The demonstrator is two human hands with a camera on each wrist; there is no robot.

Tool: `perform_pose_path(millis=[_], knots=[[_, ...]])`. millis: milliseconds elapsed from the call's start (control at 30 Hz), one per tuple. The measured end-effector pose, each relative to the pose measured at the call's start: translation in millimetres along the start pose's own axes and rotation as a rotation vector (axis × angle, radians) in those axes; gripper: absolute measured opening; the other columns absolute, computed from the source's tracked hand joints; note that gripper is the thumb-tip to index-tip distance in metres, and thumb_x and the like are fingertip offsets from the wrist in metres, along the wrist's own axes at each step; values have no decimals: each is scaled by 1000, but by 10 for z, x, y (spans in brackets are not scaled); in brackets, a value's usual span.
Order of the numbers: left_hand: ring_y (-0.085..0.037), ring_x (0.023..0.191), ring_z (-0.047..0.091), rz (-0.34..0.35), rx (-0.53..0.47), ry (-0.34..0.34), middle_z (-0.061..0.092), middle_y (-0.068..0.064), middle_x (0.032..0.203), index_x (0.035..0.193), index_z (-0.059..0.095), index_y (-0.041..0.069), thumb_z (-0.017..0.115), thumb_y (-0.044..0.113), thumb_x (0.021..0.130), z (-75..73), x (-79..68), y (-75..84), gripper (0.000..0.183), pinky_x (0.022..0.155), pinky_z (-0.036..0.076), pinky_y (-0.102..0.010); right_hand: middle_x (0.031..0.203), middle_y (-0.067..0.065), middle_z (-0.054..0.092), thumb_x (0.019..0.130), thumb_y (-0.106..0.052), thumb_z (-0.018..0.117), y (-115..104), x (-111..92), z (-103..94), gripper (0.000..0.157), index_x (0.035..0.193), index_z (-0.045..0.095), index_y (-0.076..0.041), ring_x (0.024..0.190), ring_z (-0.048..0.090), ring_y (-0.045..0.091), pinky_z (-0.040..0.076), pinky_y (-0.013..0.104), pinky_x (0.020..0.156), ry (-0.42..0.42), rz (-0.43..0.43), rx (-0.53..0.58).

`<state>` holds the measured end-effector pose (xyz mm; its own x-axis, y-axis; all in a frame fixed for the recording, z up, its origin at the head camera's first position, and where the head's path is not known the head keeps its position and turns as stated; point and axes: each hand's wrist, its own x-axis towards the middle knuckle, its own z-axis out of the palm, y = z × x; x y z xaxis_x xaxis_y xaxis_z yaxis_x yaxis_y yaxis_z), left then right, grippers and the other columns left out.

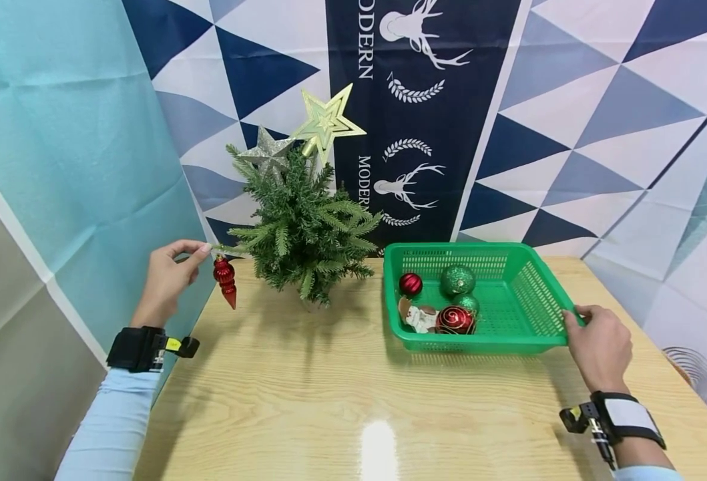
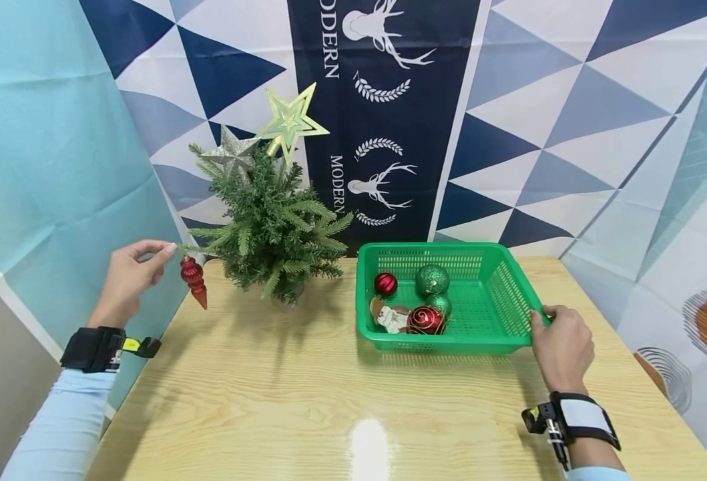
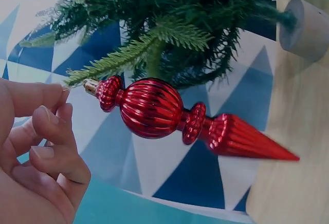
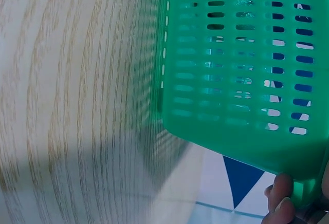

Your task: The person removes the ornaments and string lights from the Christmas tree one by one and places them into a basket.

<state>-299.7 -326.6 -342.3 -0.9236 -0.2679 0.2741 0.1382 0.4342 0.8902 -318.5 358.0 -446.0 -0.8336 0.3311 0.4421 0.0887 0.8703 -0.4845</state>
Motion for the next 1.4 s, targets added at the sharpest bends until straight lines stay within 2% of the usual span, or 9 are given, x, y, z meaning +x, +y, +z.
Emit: perform_pose_path(millis=[100,233,533,767,967,1100,1200,1300,1400], knots=[[-12,59,41,-2,33,-12,49,-9,85,118,62,0,60,46,93,-10,20,64,53,55,37,-26,94,27,63,94,-21,63,-1,14,-1,36,110,67,11,75,58,39,35,38,48,-1,-1,0],[-12,61,43,-34,91,-45,47,-9,91,119,58,0,54,45,98,-13,55,107,50,57,40,-27,95,27,63,94,-22,62,1,24,-1,37,111,67,11,76,58,39,36,38,48,-3,-2,0],[-14,63,43,-129,158,-239,46,-13,100,125,47,-7,42,34,106,-99,104,32,47,58,36,-28,99,27,62,95,-23,61,11,0,-6,38,113,66,11,81,58,39,37,39,51,-30,30,12],[-9,62,47,-127,-22,-241,49,-8,92,123,47,-3,44,32,105,-82,140,-6,40,54,35,-24,101,28,62,95,-23,61,14,5,-7,39,114,65,11,83,58,40,37,40,52,-37,31,10],[-6,59,49,-196,-205,-260,52,1,81,118,46,-1,46,23,105,-54,207,-119,27,52,36,-21,102,28,62,95,-23,61,26,9,5,39,115,65,10,86,58,42,38,42,54,-41,38,16],[-7,59,48,-209,-294,-307,58,-1,89,120,45,-3,46,20,104,-80,192,-225,28,51,36,-21,103,28,62,95,-23,61,29,12,8,39,115,65,10,87,58,42,37,42,54,-39,45,16],[-8,59,47,-223,-342,-329,64,0,95,119,50,1,49,21,103,-107,166,-294,26,51,35,-22,103,28,62,95,-23,61,27,11,9,38,115,65,10,86,58,42,37,41,53,-32,44,10],[-7,58,49,-228,-339,-294,66,4,96,116,56,7,54,27,101,-139,146,-301,25,50,35,-22,102,28,62,95,-22,61,21,13,12,38,114,65,11,84,59,42,37,39,52,-29,41,-2],[-8,58,49,-159,-235,-241,66,5,100,123,60,10,58,36,97,-158,157,-245,37,51,36,-24,101,28,62,95,-22,61,21,18,11,38,114,65,11,82,59,41,37,38,50,-26,36,-5]])
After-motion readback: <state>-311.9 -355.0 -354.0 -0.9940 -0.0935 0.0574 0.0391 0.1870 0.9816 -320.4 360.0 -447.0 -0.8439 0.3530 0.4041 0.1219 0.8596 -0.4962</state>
